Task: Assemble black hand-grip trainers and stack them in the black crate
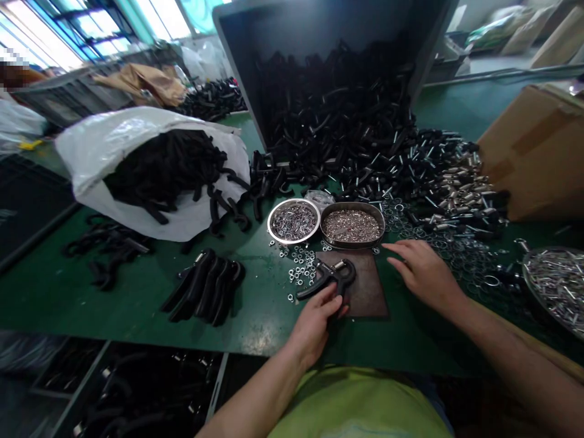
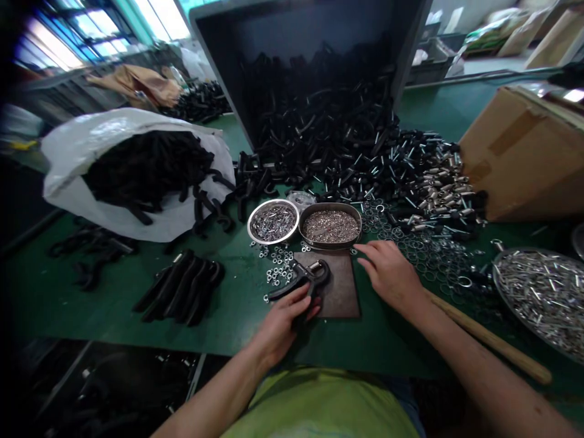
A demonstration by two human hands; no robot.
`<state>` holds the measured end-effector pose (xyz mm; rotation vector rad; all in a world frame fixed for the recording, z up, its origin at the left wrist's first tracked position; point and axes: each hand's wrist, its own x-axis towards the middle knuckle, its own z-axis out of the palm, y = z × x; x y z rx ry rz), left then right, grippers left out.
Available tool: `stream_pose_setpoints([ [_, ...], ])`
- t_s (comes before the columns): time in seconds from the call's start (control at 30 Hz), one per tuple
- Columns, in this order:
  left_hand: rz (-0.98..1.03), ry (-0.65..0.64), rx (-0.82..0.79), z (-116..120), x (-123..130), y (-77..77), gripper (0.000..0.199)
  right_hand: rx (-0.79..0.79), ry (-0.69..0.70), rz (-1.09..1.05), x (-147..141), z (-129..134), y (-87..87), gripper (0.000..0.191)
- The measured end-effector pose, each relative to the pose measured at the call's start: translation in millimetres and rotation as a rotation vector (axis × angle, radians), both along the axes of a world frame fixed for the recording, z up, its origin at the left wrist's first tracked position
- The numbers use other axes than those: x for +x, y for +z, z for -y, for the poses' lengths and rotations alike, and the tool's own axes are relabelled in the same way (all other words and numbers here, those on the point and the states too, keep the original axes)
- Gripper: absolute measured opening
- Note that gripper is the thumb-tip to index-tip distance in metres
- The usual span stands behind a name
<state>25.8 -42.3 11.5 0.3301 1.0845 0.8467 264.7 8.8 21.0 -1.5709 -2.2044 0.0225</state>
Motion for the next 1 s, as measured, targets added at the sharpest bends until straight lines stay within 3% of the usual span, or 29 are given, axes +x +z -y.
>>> stream_pose_setpoints([
  [0.2,-0.016,-0.15,0.031,18.6,0.7,20.2,0.059,-0.061,0.236,-0.082,-49.6,-44.3,12.0,0.025],
  [0.3,-0.12,-0.276,0.074,13.3,-14.6,33.5,0.06,-0.09,0.285,-0.076,-64.6,-69.2,16.0,0.022],
  [0.37,-0.233,-0.316,0.186,0.3,-27.1,41.8,0.053,-0.112,0.284,-0.066,-73.4,-89.7,19.4,0.02],
  [0.5,-0.552,-0.276,0.526,-53.7,-45.0,48.6,0.034,-0.221,0.234,-0.004,-91.3,-140.3,22.7,0.021],
  [0.6,-0.871,-0.263,0.785,-116.4,-44.4,45.6,0.025,-0.266,0.181,0.026,-104.8,-181.3,19.1,0.022],
  [0.7,-1.227,-0.359,0.932,-184.5,-32.4,41.6,0.023,-0.3,0.121,0.049,-116.0,-214.8,11.7,0.023],
  [0.83,-1.548,-0.56,0.86,-255.1,-13.0,36.6,0.025,-0.361,0.025,0.093,-125.0,-238.9,0.5,0.023],
  [1.0,-1.647,-0.648,0.684,-294.3,-0.9,28.0,0.023,-0.401,-0.04,0.128,-132.5,-246.9,-8.8,0.021],
])
